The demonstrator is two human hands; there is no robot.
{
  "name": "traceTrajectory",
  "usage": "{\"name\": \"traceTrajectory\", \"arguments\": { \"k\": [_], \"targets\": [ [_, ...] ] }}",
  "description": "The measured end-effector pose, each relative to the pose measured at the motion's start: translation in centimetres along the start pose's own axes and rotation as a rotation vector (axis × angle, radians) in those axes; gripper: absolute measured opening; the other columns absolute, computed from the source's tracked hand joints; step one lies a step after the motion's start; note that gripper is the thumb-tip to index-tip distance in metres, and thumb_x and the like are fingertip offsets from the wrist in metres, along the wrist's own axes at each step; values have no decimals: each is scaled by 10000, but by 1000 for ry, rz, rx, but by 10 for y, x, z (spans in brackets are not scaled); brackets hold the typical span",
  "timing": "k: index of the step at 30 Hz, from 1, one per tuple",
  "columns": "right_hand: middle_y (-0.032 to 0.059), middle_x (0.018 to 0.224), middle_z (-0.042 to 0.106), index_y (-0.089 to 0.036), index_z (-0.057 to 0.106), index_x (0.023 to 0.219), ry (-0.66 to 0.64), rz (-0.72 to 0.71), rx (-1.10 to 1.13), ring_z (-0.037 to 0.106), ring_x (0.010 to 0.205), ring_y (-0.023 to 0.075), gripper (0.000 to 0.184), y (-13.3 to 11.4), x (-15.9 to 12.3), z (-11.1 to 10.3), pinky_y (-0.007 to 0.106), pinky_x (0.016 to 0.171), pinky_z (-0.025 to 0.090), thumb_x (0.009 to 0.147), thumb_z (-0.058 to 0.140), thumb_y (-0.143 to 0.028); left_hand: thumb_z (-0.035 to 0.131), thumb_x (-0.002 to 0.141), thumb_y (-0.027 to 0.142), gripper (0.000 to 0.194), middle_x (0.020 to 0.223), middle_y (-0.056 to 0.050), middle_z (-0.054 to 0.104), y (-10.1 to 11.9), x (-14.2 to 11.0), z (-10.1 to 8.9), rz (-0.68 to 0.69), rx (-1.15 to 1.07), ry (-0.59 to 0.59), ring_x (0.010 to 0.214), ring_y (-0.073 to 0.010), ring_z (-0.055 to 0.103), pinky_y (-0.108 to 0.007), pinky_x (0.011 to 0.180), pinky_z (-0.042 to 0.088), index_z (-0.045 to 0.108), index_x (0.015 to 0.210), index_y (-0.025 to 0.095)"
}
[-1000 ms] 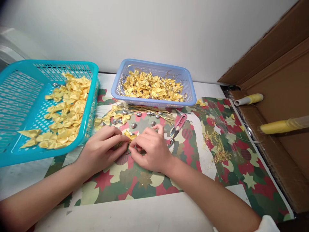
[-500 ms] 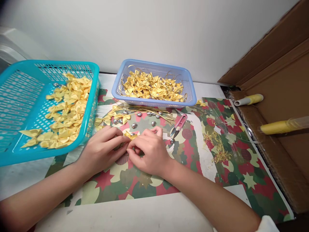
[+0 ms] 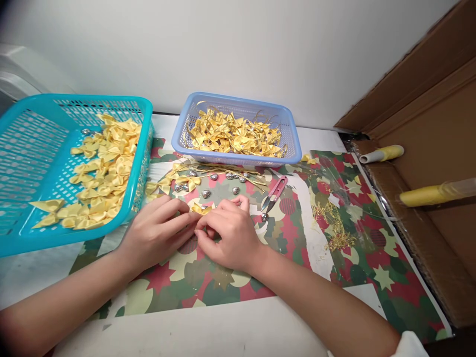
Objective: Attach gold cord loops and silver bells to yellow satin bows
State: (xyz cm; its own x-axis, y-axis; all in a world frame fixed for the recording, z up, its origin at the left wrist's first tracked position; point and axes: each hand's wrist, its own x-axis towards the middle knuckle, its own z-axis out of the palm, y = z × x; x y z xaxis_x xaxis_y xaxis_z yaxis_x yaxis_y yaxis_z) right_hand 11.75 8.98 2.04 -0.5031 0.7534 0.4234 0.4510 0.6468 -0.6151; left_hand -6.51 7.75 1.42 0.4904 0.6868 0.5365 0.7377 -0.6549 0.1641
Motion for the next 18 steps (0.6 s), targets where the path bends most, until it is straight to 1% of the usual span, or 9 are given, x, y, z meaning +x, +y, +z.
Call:
{"name": "traceTrajectory", "arguments": {
  "k": [8, 18],
  "targets": [
    [-75, 508, 486, -181, 563, 629, 24, -31, 5, 437, 604, 98, 161, -1, -2, 1, 335, 777, 262, 774, 573, -111, 579, 891, 183, 209, 668, -44, 568, 0, 0, 0, 12, 12, 1, 608, -166, 408, -306, 551, 319, 678, 707, 160],
    [-74, 505, 484, -178, 556, 614, 39, -40, 12, 441, 594, 97, 168, -3, -4, 2, 342, 772, 263, 765, 577, -106, 593, 879, 168, 194, 658, -36, 555, 1, 0, 1, -27, -11, -2, 615, -164, 412, -304, 561, 334, 657, 696, 158]
  ]
}}
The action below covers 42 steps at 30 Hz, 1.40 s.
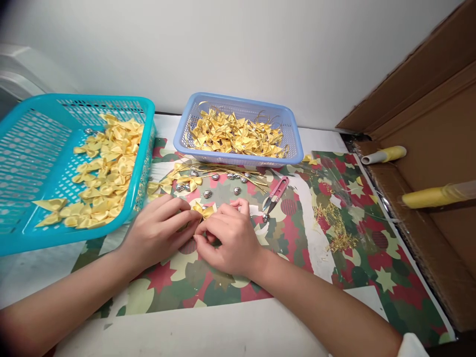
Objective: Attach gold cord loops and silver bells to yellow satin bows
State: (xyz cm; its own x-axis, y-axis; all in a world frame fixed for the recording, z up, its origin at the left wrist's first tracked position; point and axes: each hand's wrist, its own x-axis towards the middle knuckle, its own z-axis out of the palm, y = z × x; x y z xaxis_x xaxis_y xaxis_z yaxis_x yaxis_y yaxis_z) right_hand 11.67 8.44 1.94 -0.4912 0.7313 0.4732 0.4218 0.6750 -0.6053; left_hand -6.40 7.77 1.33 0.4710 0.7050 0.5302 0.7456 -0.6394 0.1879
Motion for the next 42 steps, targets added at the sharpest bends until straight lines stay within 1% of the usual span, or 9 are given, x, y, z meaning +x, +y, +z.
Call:
{"name": "traceTrajectory", "arguments": {
  "k": [3, 9, 15, 23, 28, 36, 42],
  "targets": [
    [-73, 505, 488, -181, 560, 617, 3, 2, -5, 443, 593, 99, 166, 1, 0, 0, 343, 773, 267, 767, 577, -111, 592, 868, 146, 173, 664, -36, 552, 1, 1, 1, -21, -16, 12, 615, -164, 416, -302, 563, 345, 654, 706, 152],
    [-73, 501, 481, -187, 571, 640, 9, 25, -11, 441, 583, 100, 152, 2, 0, -1, 346, 785, 284, 770, 575, -110, 589, 856, 126, 99, 734, -54, 587, 0, 2, 1, -89, -115, 0, 678, -173, 505, -303, 616, 406, 656, 783, 127],
    [-72, 507, 501, -193, 569, 646, 10, 27, -15, 464, 590, 103, 152, 3, 0, -1, 346, 784, 289, 774, 577, -112, 613, 855, 156, 88, 731, -54, 588, 0, 0, 0, -70, -147, 6, 669, -173, 517, -303, 600, 398, 662, 786, 130],
    [-76, 505, 501, -186, 571, 646, 18, 25, -13, 465, 592, 100, 143, 3, 0, 1, 342, 786, 287, 756, 585, -95, 614, 871, 181, 175, 674, -33, 567, 0, 0, 0, -37, -87, 32, 624, -159, 461, -295, 574, 354, 630, 698, 165],
    [-77, 500, 501, -191, 569, 642, 15, 28, -22, 465, 589, 101, 150, 1, 0, 1, 341, 794, 287, 771, 576, -112, 611, 870, 179, 173, 661, -33, 565, 1, 0, -1, -18, -37, 44, 617, -165, 429, -300, 565, 343, 636, 700, 167],
    [-74, 503, 498, -195, 558, 642, -3, 40, -42, 461, 588, 102, 157, 1, 0, 0, 340, 795, 283, 783, 566, -128, 594, 876, 191, 187, 664, -31, 570, 3, 2, -1, -34, 15, 37, 620, -170, 433, -296, 565, 361, 641, 695, 180],
    [-72, 501, 492, -191, 547, 629, -3, 39, -36, 449, 582, 104, 164, 1, 1, 0, 340, 787, 280, 778, 560, -124, 605, 862, 175, 158, 666, -37, 576, 2, 1, 0, -47, 14, 31, 624, -173, 442, -301, 570, 374, 662, 716, 168]
  ]
}}
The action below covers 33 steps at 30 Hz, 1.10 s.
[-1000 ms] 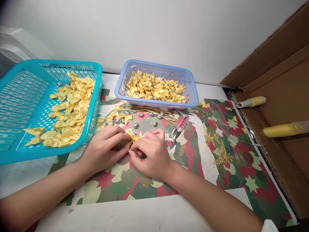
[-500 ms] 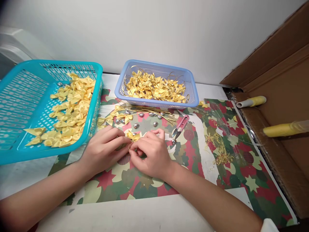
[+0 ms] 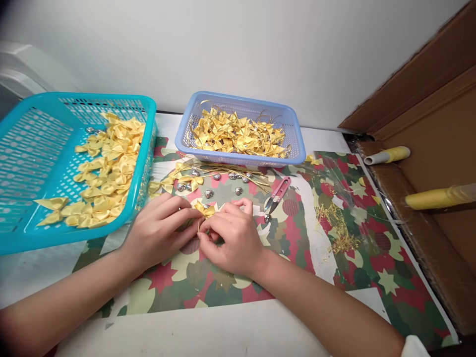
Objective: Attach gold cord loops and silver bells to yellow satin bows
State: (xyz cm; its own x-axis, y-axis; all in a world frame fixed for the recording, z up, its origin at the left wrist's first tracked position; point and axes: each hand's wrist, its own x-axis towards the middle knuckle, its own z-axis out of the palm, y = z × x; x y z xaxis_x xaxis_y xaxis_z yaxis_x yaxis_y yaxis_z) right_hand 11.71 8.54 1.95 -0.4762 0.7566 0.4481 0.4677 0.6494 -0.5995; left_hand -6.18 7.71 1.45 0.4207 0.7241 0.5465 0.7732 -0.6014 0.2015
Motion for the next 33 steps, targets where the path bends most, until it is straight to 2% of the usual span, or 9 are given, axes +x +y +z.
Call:
{"name": "traceTrajectory", "arguments": {
  "k": [18, 24, 33],
  "targets": [
    [-75, 496, 483, -193, 546, 627, 7, -4, 7, 453, 582, 103, 164, -1, -1, 0, 340, 789, 281, 774, 561, -122, 584, 865, 160, 179, 664, -27, 577, 0, 1, -1, -14, -1, -3, 623, -168, 443, -298, 569, 378, 646, 699, 185],
    [-65, 510, 503, -189, 527, 623, -58, 19, 33, 450, 591, 107, 178, -5, -4, -1, 336, 769, 278, 796, 536, -146, 592, 855, 154, 175, 659, -25, 574, 0, 1, 0, -7, -2, 0, 619, -171, 425, -301, 562, 367, 639, 689, 185],
    [-66, 490, 483, -194, 518, 610, -27, -19, 62, 441, 568, 107, 192, -9, -4, -3, 341, 758, 277, 796, 520, -146, 600, 848, 144, 160, 651, -16, 567, -1, 0, -1, -6, -10, -7, 611, -164, 417, -298, 564, 356, 633, 697, 190]
  ]
}}
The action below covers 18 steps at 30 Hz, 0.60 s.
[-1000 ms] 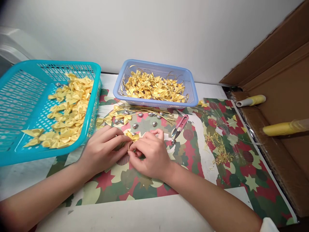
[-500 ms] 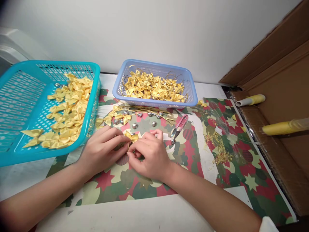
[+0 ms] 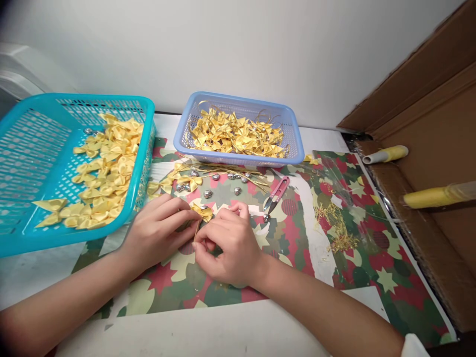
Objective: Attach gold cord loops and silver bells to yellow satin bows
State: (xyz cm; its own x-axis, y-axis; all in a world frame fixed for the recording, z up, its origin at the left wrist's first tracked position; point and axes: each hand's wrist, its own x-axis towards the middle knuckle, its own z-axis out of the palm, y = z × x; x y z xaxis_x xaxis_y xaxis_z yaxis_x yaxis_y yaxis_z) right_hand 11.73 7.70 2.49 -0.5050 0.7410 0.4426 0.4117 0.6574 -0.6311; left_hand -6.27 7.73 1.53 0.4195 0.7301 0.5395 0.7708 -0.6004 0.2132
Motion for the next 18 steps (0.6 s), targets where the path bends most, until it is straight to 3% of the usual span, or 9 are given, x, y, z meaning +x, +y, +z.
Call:
{"name": "traceTrajectory", "arguments": {
  "k": [18],
  "targets": [
    [-80, 478, 405, -186, 466, 599, 22, -101, 24, 410, 541, 95, 180, 1, 1, 0, 345, 738, 277, 752, 508, -101, 584, 873, 160, 190, 651, -18, 576, -1, 0, 0, 20, -3, -20, 615, -166, 420, -303, 567, 354, 631, 692, 192]
  ]
}}
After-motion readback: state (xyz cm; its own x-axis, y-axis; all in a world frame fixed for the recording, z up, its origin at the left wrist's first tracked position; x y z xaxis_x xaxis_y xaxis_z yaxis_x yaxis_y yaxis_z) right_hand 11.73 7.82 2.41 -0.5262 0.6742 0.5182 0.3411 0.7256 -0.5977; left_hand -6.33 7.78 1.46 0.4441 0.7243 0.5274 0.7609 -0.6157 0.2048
